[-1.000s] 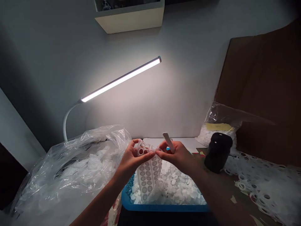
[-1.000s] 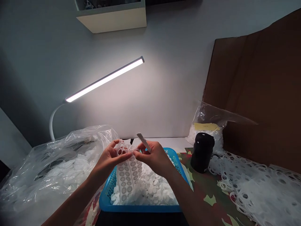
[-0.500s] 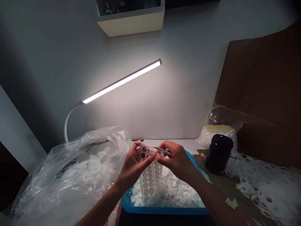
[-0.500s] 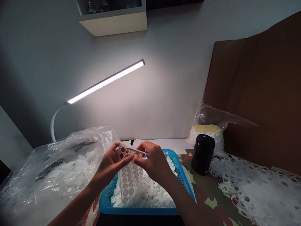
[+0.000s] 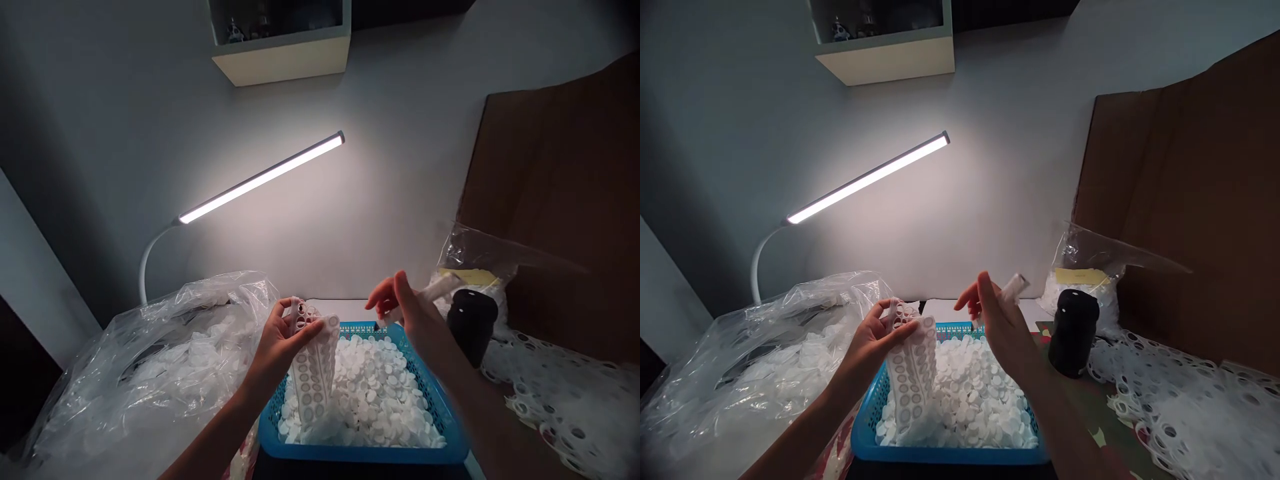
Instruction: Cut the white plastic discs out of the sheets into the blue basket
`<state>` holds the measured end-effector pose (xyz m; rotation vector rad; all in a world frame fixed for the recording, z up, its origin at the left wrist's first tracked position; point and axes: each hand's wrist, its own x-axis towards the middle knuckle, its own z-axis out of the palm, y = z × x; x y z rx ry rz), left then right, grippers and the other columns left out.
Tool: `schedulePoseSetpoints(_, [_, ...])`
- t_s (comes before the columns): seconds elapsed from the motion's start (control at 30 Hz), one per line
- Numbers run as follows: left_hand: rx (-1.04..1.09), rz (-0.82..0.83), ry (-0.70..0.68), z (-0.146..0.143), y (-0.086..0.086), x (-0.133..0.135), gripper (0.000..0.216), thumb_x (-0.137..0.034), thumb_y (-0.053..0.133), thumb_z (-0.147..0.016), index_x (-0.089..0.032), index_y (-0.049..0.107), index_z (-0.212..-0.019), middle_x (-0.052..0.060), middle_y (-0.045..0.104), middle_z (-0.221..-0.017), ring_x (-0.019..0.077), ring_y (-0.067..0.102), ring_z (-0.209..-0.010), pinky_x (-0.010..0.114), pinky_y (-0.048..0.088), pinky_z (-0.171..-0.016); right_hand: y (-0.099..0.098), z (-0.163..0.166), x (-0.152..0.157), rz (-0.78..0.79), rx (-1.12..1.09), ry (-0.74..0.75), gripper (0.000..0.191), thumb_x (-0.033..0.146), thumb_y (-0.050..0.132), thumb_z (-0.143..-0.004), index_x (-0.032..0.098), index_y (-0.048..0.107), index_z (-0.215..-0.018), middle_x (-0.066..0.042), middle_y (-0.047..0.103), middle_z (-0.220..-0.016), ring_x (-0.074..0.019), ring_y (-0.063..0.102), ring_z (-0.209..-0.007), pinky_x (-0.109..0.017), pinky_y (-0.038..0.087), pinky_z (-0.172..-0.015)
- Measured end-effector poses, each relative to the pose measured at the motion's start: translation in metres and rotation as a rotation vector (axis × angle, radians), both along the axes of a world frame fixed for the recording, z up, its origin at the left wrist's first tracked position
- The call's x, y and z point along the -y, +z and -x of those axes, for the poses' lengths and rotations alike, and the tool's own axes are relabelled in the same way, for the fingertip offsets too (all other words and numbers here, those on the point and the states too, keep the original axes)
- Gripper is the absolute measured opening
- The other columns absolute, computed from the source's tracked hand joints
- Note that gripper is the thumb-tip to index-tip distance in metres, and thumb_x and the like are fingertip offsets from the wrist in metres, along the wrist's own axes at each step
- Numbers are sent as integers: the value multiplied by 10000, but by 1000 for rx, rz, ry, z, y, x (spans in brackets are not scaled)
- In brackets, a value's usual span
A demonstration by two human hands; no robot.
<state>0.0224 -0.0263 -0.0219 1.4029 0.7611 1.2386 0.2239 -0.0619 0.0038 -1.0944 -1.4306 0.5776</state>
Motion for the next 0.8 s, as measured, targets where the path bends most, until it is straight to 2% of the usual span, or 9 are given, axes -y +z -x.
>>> schedulePoseSetpoints(0.07, [-3, 14, -4, 0, -2, -1, 424, -272, 739, -757, -183, 440, -1044, 8, 679, -790, 133, 659, -681, 217, 518, -637, 3, 3, 8, -33, 4, -55, 709, 663, 97, -906, 198, 574, -663, 3, 431, -644, -134, 437, -646, -257, 348, -618])
schedulePoseSetpoints(0.17, [-3, 25, -16, -1, -3, -1, 416, -278, 725, -772, -179, 438, -1056, 25, 695, -829, 147, 673, -714, 233, 538, -651, 4, 11, 20, -104, 56, -128, 744, 681, 54, -891, 196, 540, -604, 6, 418, -567, -130, 417, -575, -262, 323, -561])
schedulePoseSetpoints(0.3, [0, 21, -37, -2, 1, 1, 417, -258, 721, -778, -177, 432, -1067, 43, 701, -865, 160, 681, -736, 263, 556, -675, 2, 22, 27, -264, 120, -156, 583, 620, 331, -907, 187, 554, -585, 24, 425, -495, -105, 400, -489, -246, 297, -471])
schedulePoseSetpoints(0.47, [7, -8, -81, -2, 5, 8, 420, -217, 724, -772, -173, 425, -1065, 88, 700, -960, 182, 682, -786, 290, 572, -684, 3, 28, 27, -340, 132, -147, 399, 492, 618, -818, 185, 599, -564, 35, 530, -503, -83, 454, -468, -214, 354, -460])
schedulePoseSetpoints(0.6, [-2, -34, -108, -1, 3, 11, 443, -189, 729, -767, -187, 415, -1078, 75, 690, -989, 159, 673, -772, 274, 582, -662, 4, 27, 25, -374, 155, -109, 307, 398, 692, -784, 194, 643, -560, 35, 573, -509, -76, 482, -453, -199, 356, -430])
schedulePoseSetpoints(0.8, [-29, -53, -111, -2, 3, 12, 452, -158, 726, -773, -206, 399, -1082, 22, 670, -953, 86, 639, -658, 224, 575, -632, 3, 25, 23, -370, 194, -138, 330, 364, 710, -774, 178, 613, -519, 53, 496, -467, -54, 431, -429, -179, 332, -414])
